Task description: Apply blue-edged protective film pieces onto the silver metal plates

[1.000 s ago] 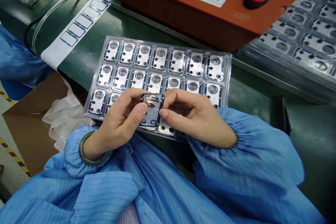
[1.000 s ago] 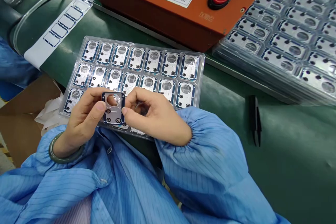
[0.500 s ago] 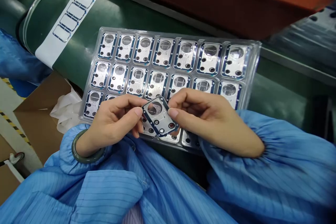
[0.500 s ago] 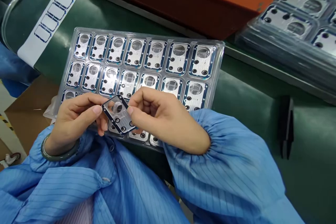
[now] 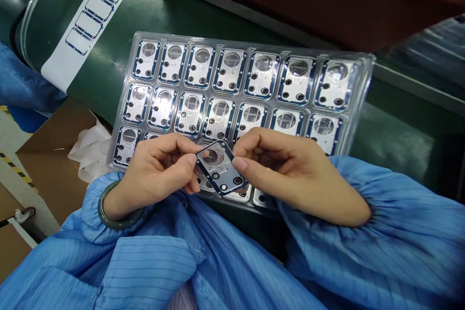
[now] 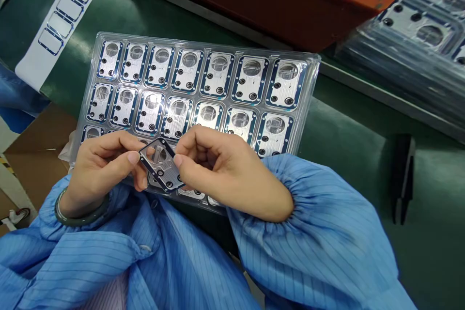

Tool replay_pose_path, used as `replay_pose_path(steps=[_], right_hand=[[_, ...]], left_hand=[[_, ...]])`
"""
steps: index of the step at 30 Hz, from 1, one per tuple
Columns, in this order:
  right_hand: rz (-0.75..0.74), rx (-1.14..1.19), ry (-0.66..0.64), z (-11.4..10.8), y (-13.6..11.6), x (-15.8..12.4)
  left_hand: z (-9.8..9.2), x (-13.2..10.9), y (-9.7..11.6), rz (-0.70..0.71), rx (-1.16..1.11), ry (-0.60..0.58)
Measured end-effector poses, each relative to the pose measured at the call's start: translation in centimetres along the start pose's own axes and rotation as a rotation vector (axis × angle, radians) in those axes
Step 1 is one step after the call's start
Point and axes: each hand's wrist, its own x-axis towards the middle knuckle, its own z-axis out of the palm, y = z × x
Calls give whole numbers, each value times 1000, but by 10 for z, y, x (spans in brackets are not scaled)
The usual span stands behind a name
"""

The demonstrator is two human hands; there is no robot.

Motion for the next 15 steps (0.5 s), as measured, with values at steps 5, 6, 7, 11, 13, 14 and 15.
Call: replay_pose_path(steps=[5,6,7,11,13,14,15], right_hand=[[-31,-9,-27,-1,1,0],[-36,-10,-23,-1,1,0],[-37,-13,-18,-1,1,0],[-24,-10,-13,0,0,0],[-17,-2,-15,0,-1,0],[-19,5,-16,0,-1,0],[-20,12,-18,0,-1,0]], left_hand=[[1,-1,1,13,-1,-2],[1,-1,0,12,6,-1],[1,-1,0,12,12,-1],[1,-1,-1,15,16,3],[1,-1,-2,14,7,10],[2,-1,-2,14,-2,13],[2,-1,-2,12,-9,16]])
